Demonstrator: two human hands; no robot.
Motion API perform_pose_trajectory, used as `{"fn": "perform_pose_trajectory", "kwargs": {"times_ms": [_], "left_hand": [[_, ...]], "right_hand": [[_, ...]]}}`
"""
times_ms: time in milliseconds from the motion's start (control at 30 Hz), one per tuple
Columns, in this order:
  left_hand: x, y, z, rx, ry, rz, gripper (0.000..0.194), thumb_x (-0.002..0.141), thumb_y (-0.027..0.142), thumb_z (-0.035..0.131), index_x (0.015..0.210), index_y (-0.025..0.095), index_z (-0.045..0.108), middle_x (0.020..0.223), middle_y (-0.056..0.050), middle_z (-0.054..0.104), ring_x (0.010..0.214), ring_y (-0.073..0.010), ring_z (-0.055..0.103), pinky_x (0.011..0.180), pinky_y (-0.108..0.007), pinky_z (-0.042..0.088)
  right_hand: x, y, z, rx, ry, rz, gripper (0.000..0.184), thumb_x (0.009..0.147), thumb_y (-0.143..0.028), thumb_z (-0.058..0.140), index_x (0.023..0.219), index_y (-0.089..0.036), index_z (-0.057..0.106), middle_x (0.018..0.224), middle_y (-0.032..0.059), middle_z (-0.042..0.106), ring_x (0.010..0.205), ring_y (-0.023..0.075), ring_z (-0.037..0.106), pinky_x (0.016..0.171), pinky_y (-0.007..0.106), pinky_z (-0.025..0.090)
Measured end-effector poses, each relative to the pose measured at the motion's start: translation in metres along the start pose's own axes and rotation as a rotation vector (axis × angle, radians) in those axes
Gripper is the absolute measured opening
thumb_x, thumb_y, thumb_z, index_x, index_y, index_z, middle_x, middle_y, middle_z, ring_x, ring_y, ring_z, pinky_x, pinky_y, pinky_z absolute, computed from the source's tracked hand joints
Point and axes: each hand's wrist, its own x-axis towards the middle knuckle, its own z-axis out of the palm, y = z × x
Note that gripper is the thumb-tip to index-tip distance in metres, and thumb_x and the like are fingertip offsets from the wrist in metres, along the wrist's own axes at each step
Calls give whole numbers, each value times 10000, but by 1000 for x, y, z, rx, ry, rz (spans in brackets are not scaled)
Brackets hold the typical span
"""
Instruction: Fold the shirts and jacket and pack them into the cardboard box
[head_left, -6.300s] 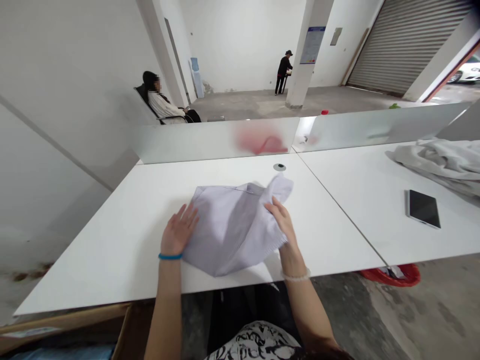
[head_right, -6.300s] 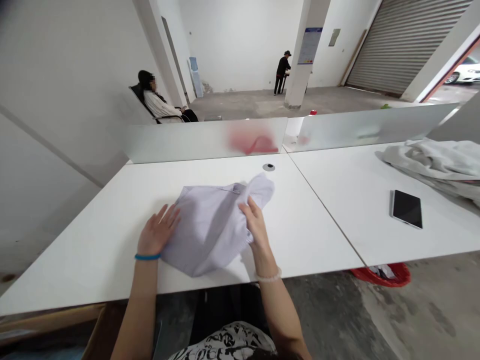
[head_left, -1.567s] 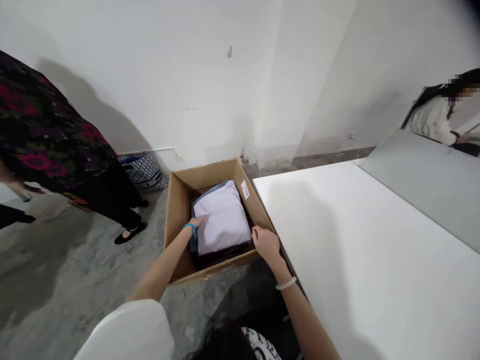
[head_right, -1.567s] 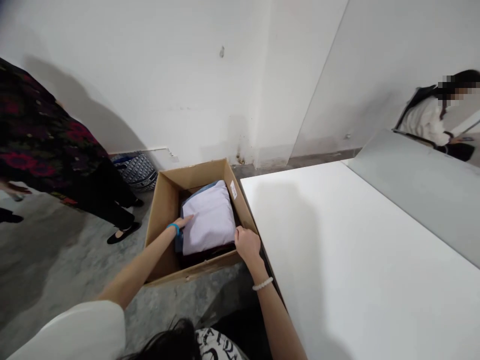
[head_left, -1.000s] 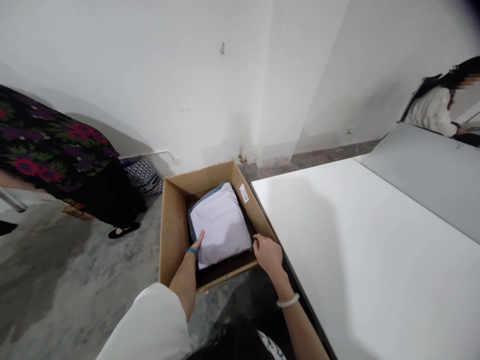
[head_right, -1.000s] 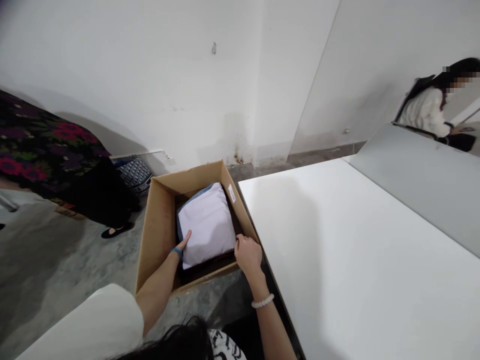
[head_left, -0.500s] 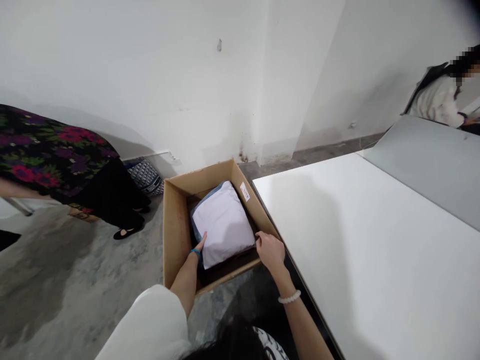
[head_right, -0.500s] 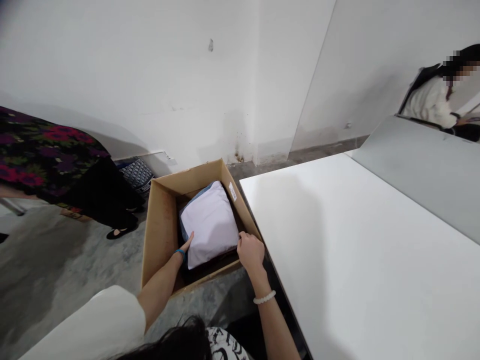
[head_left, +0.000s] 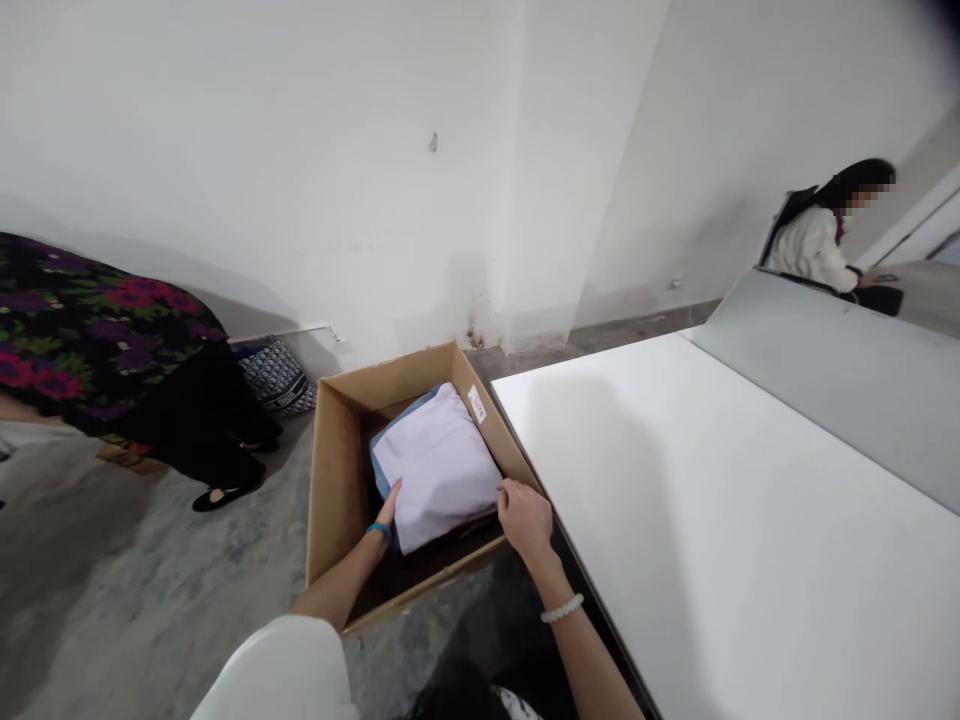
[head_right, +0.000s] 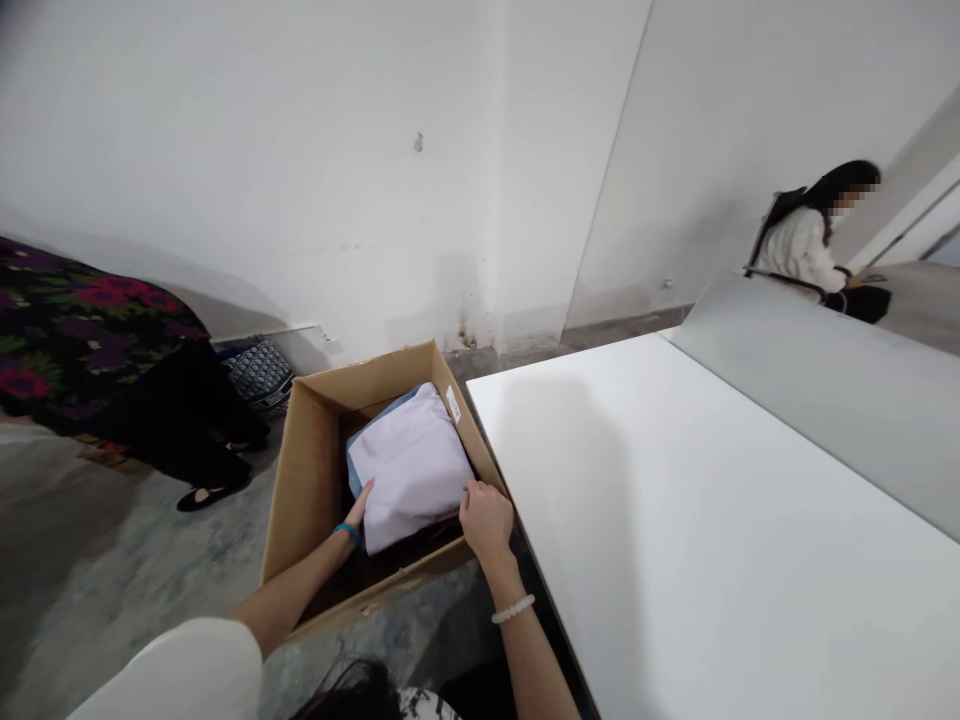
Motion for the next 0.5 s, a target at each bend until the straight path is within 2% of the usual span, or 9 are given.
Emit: {"fn": "perform_pose_trajectory", "kwargs": {"times_ms": [67,133,233,333,433,500], "left_hand": [[-2,5,8,-30,-12,24,394,909,335,475,1187,80,587,1163,-130,656,1176,-233,549,1043,-297,375],[-8,12,17,-61,-46,58,431,897,350,482,1199,60,583,1104,-149,682,1111,-240,599,1007,-307,418],[-24,30,27,-92,-79,141,443,862,380,533,1182,82,605,1049,-135,705,1038,-241,639,946,-299,467],[-45,52,32,-93,-90,234,414,842,410,566,1115,108,643,1016,-103,713,1010,-248,643,915,-314,483],[-68,75,33,-77,-96,332,397,857,437,557,1090,123,628,1071,-76,672,999,-250,624,895,-399,488],[-82,89,32,-63,-96,411,371,875,419,544,1117,143,595,1139,-72,618,1010,-233,601,877,-429,493]], "right_hand": [[1,-1,0,-1,13,5,226,873,-159,452,936,-216,661,901,21,709,834,152,643,667,229,382],[1,-1,-1,-4,15,14,216,873,-169,461,929,-214,665,871,29,707,814,155,643,658,232,377],[0,-1,-3,1,32,12,217,873,-179,464,953,-213,663,862,39,700,790,160,633,649,238,373],[-3,1,-2,57,116,-52,231,872,-165,444,975,-196,649,904,57,685,848,181,603,691,253,385],[-3,5,-1,245,243,-147,244,891,-179,381,902,-178,624,884,73,651,876,199,556,783,292,400],[0,9,-4,476,315,-134,252,899,-227,352,839,-185,593,849,69,620,846,197,538,813,319,411]]}}
